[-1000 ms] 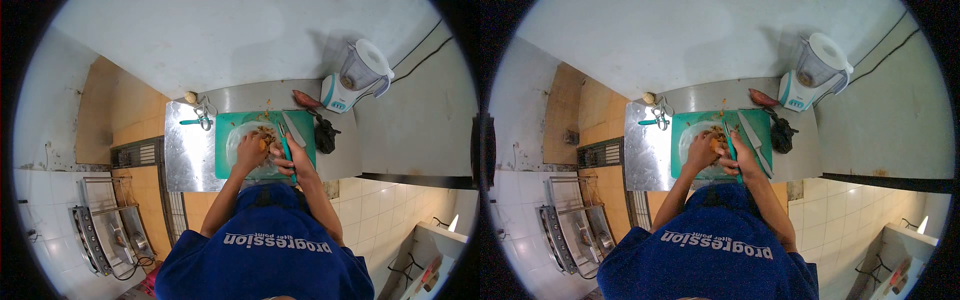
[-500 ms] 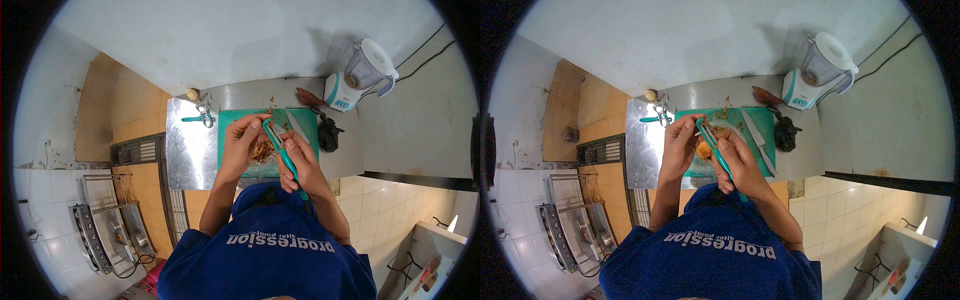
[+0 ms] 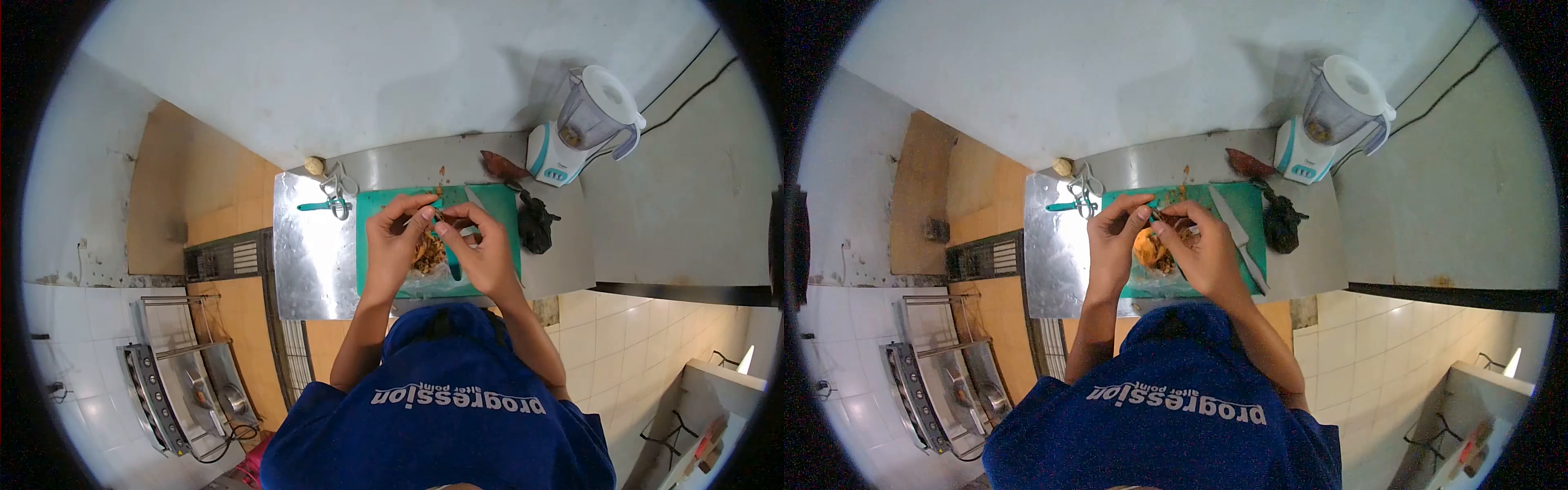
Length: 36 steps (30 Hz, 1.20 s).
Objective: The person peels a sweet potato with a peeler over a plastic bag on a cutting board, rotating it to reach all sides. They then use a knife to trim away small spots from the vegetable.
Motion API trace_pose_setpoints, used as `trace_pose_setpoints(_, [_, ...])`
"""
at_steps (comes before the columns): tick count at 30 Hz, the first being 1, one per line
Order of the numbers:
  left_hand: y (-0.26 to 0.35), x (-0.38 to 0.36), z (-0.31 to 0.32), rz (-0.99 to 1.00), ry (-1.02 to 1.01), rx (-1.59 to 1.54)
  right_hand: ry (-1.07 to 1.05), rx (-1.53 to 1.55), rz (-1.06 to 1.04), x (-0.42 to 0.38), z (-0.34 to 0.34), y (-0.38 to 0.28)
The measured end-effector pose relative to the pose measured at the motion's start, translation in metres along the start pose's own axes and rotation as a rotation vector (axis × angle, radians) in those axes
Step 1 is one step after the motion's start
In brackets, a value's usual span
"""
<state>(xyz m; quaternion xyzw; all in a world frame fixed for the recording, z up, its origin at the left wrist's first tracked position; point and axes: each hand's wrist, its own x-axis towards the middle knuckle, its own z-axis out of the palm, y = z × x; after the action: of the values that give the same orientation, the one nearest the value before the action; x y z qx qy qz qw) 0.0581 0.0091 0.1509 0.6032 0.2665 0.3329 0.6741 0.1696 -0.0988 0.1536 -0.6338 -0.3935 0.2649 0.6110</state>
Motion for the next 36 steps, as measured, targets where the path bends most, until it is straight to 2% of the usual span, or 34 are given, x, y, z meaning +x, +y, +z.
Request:
trace_pose_setpoints(2, [-0.001,0.001,0.001,0.025,-0.003,-0.018,0.012,0.015,0.046,0.002,0.001,0.005])
trace_pose_setpoints(4, [-0.001,0.001,0.000,-0.029,-0.044,-0.011,-0.022,0.274,0.104,0.007,0.001,0.015])
trace_pose_setpoints(5, [0.000,0.001,0.000,-0.029,-0.043,-0.009,-0.023,0.276,0.103,0.007,0.000,0.016])
trace_pose_setpoints(7, [0.000,0.001,-0.001,-0.052,-0.052,0.019,-0.063,0.501,0.257,0.009,-0.001,0.014])
trace_pose_setpoints(10, [-0.004,0.003,0.000,-0.051,-0.029,0.008,-0.023,0.556,0.253,0.008,0.004,0.021])
trace_pose_setpoints(11, [-0.003,0.002,0.000,-0.051,-0.031,0.009,-0.021,0.557,0.252,0.008,0.004,0.021])
trace_pose_setpoints(13, [-0.003,0.001,-0.002,-0.071,-0.052,0.022,-0.033,0.349,0.165,0.008,0.003,0.022])
trace_pose_setpoints(16, [-0.006,0.002,-0.005,-0.072,-0.079,-0.009,-0.043,0.333,0.156,0.008,0.003,0.024])
trace_pose_setpoints(20, [-0.011,0.003,-0.006,-0.047,-0.093,0.036,-0.053,0.426,0.203,0.007,0.002,0.020])
trace_pose_setpoints(28, [-0.030,0.003,-0.009,-0.213,-0.083,-0.149,-0.068,0.513,0.247,0.004,0.008,0.034])
trace_pose_setpoints(36, [-0.027,0.000,-0.006,-0.193,-0.068,-0.143,-0.070,0.577,0.247,0.003,0.011,0.043])
